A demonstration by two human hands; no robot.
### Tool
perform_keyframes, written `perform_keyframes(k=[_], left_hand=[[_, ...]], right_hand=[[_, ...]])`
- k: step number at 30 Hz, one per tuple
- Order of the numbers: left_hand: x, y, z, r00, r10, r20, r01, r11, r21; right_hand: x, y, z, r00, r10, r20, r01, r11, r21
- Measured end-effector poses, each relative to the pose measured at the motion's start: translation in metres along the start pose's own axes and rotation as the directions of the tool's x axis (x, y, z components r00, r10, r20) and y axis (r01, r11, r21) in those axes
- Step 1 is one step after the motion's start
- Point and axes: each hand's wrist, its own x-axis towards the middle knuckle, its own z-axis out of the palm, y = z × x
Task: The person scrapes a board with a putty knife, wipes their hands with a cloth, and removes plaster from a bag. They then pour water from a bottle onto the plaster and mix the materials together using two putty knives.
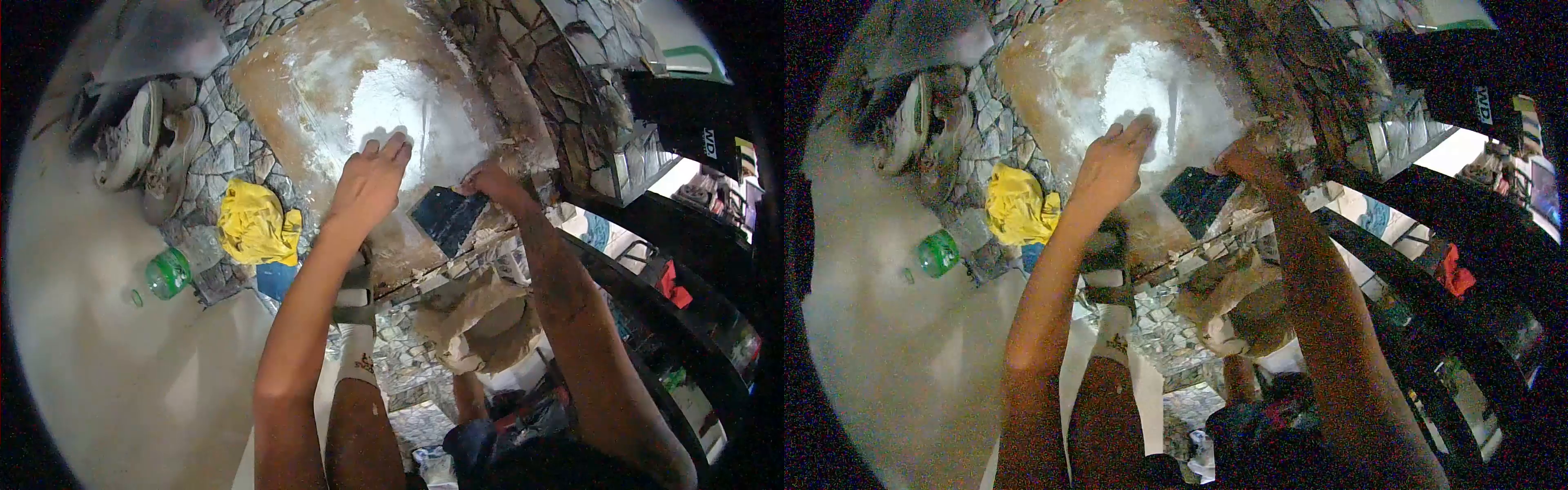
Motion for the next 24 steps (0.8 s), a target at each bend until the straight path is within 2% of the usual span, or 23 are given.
perform_keyframes(k=[3, 6, 9, 12, 15, 21, 24], left_hand=[[0.012, -0.003, 0.003, 1.000, 0.025, 0.018, -0.028, 0.987, 0.156], [0.021, -0.006, 0.000, 0.988, 0.044, 0.149, -0.074, 0.976, 0.205], [0.026, -0.018, 0.009, 0.983, 0.134, 0.124, -0.168, 0.931, 0.323], [0.035, -0.022, 0.001, 0.966, 0.082, 0.246, -0.170, 0.916, 0.362], [0.038, -0.026, 0.002, 0.965, 0.044, 0.258, -0.138, 0.923, 0.360], [0.034, -0.039, 0.010, 0.986, -0.008, 0.167, -0.065, 0.903, 0.424], [0.034, -0.038, 0.006, 0.979, 0.005, 0.201, -0.066, 0.952, 0.297]], right_hand=[[0.012, 0.018, 0.006, 0.998, -0.066, -0.004, 0.064, 0.987, -0.150], [0.021, 0.030, 0.013, 0.995, -0.094, 0.024, 0.097, 0.962, -0.257], [0.026, 0.036, 0.020, 0.991, -0.120, 0.052, 0.131, 0.934, -0.332], [0.029, 0.039, 0.021, 0.988, -0.139, 0.068, 0.154, 0.913, -0.378], [0.028, 0.039, 0.020, 0.985, -0.161, 0.069, 0.175, 0.903, -0.393], [0.022, 0.046, 0.023, 0.977, -0.197, 0.085, 0.214, 0.876, -0.432], [0.020, 0.052, 0.025, 0.971, -0.216, 0.101, 0.238, 0.858, -0.454]])
